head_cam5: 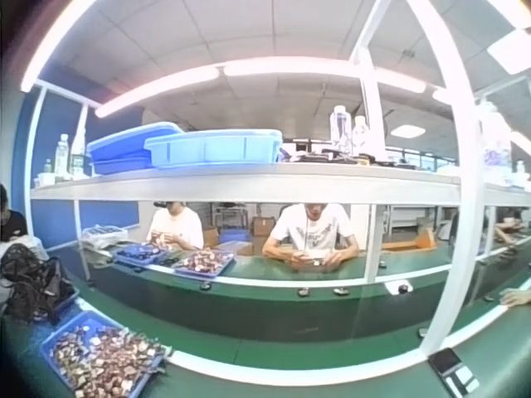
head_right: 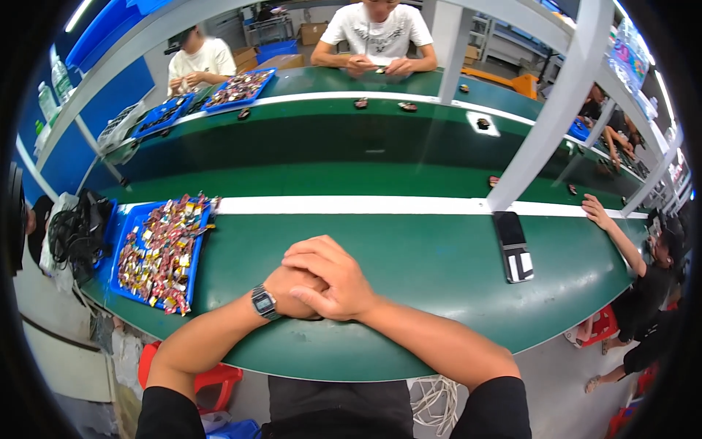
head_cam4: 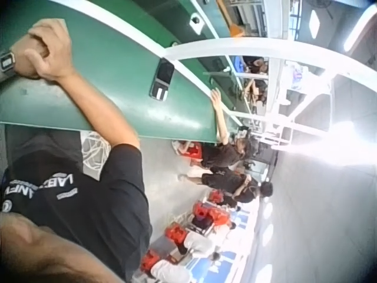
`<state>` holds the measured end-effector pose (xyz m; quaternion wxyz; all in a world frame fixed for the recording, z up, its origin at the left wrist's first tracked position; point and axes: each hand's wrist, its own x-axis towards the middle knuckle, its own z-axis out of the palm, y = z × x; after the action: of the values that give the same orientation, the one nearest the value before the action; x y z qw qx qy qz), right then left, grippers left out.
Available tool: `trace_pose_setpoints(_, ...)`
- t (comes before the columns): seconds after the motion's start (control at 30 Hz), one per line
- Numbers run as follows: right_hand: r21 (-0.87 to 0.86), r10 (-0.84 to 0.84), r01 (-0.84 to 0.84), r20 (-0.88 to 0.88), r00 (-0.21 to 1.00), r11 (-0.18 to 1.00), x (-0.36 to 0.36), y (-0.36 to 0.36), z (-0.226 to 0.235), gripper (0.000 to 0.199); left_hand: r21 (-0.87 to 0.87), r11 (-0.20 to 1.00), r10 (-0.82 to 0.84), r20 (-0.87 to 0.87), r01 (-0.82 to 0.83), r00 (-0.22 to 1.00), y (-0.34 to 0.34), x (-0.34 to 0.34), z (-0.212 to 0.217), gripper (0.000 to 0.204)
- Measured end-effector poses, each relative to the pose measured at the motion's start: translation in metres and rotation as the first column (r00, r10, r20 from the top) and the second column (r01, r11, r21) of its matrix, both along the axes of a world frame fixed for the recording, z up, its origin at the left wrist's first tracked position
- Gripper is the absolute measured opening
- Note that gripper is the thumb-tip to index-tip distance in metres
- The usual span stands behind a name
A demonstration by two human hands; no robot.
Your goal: Manually assembling small electronic or mechanical components into a casing at a workshop workbench.
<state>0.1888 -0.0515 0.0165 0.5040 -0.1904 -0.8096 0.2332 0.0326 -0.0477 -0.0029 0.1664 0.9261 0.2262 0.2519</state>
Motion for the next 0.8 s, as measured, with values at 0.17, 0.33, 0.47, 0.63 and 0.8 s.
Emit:
trace_pose_setpoints(0.17,-0.090,0.066,-0.065,0.015,0.998,0.994,0.000,-0.001,-0.002,0.051,-0.027,1.000,0.009,-0.025,-0.010,1.000,0.002,0.003,-0.011,0.023)
trace_pose_setpoints(0.33,-0.071,0.127,-0.116,0.179,0.976,0.991,0.006,0.001,0.004,0.049,0.035,0.987,-0.158,0.094,0.155,0.983,0.009,0.001,-0.017,0.015)
trace_pose_setpoints(0.47,0.211,0.010,-0.087,0.341,0.940,0.974,0.000,-0.006,0.020,0.049,0.061,0.991,-0.125,0.095,0.120,0.988,0.020,0.015,-0.010,0.016)
trace_pose_setpoints(0.63,0.306,-0.066,-0.063,0.396,0.916,0.950,-0.014,-0.022,0.020,0.047,0.082,0.995,-0.072,0.091,0.064,0.993,-0.006,-0.004,-0.012,0.017)
trace_pose_setpoints(0.8,0.145,-0.042,-0.010,0.354,0.934,0.989,-0.017,-0.017,0.017,0.047,0.091,0.996,-0.030,0.098,0.021,0.995,-0.024,-0.026,-0.018,0.019)
